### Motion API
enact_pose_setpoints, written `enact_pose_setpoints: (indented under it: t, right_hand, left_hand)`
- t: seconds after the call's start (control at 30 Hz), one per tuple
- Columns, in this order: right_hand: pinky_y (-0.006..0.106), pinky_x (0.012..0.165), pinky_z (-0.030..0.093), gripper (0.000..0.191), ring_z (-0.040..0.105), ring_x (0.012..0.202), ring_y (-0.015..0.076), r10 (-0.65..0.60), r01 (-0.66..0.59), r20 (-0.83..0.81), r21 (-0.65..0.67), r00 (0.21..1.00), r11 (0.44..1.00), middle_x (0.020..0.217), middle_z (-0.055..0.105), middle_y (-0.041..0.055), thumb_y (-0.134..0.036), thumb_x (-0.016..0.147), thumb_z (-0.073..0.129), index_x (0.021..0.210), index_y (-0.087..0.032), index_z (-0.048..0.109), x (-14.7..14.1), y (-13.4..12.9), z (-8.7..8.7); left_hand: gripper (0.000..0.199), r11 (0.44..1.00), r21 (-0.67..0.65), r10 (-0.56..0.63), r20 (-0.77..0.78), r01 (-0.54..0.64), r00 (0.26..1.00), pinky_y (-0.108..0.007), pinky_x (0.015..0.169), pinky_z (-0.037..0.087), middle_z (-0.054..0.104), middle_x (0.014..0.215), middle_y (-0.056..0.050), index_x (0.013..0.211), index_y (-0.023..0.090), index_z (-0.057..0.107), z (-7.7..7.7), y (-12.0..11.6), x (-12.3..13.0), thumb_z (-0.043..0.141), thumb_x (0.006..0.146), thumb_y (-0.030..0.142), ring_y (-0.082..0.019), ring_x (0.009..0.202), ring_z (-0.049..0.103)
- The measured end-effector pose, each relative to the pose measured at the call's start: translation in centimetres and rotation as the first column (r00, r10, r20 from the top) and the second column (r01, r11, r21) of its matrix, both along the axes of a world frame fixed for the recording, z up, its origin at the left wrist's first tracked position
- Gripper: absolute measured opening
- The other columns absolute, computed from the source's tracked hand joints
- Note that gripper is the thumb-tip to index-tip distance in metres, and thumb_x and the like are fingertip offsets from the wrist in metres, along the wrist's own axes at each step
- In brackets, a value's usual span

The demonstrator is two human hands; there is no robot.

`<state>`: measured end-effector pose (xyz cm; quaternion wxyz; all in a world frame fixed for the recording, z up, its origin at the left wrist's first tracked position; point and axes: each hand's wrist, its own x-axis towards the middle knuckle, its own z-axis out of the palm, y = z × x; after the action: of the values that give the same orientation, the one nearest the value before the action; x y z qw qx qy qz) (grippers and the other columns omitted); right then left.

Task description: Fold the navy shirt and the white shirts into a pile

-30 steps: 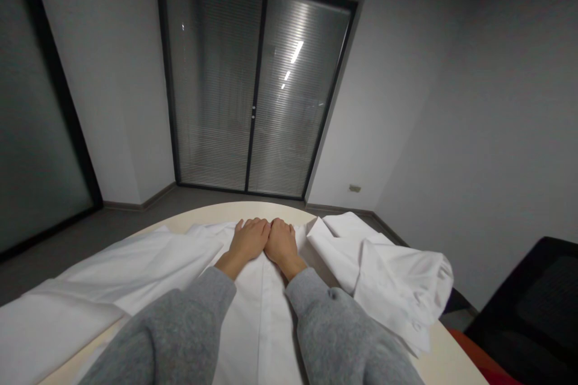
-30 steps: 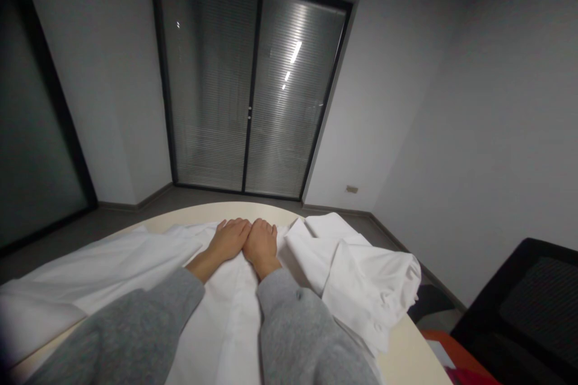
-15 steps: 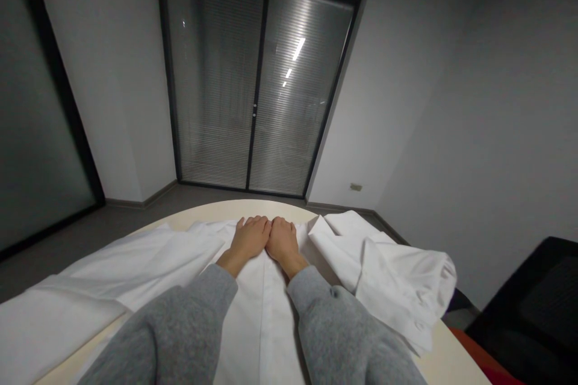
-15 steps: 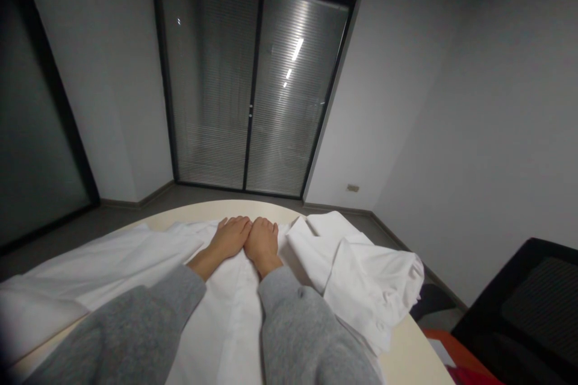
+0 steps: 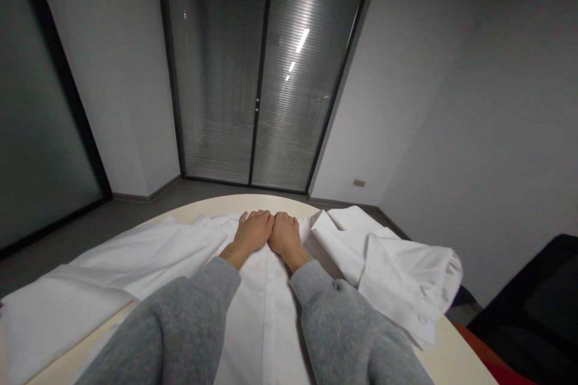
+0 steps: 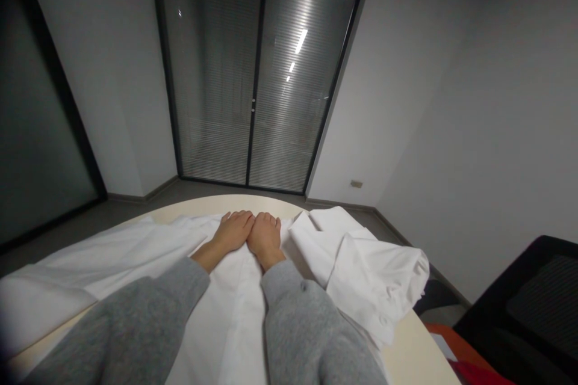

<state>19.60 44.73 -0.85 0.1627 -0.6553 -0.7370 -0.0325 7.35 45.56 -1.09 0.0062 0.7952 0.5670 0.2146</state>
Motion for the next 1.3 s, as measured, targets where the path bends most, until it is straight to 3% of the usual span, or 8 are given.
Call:
enact_pose_setpoints:
  t: [0.3, 1.3]
  right_hand:
    - [0.045, 0.107, 0.037, 0.029, 0.064, 0.117, 0.0303, -0.008, 0.009, -0.029, 0.035, 1.0, 0.999, 0.121, 0.07, 0.0175, -0.023, 0.106, 0.036, 0.12, -0.015, 0.06, -0.14, -0.29, 0.35]
    - [0.047, 0.112, 0.034, 0.028, 0.063, 0.12, 0.0311, -0.004, 0.005, -0.029, 0.038, 1.0, 0.999, 0.124, 0.069, 0.0176, -0.024, 0.105, 0.037, 0.121, -0.016, 0.059, -0.07, -0.29, 0.19]
  left_hand:
    - [0.037, 1.0, -0.01, 0.013, 0.014, -0.013, 1.0, -0.055, 0.115, 0.034, 0.073, 0.125, -0.009, 0.114, 0.022, 0.064, 0.07, 0.0, 0.14, 0.028, 0.11, 0.032, -0.028, 0.122, 0.063]
    - [0.035, 1.0, -0.012, 0.02, 0.017, -0.019, 1.0, -0.053, 0.114, 0.035, 0.073, 0.124, -0.009, 0.111, 0.023, 0.065, 0.15, -0.06, 0.22, 0.03, 0.11, 0.03, -0.028, 0.122, 0.064]
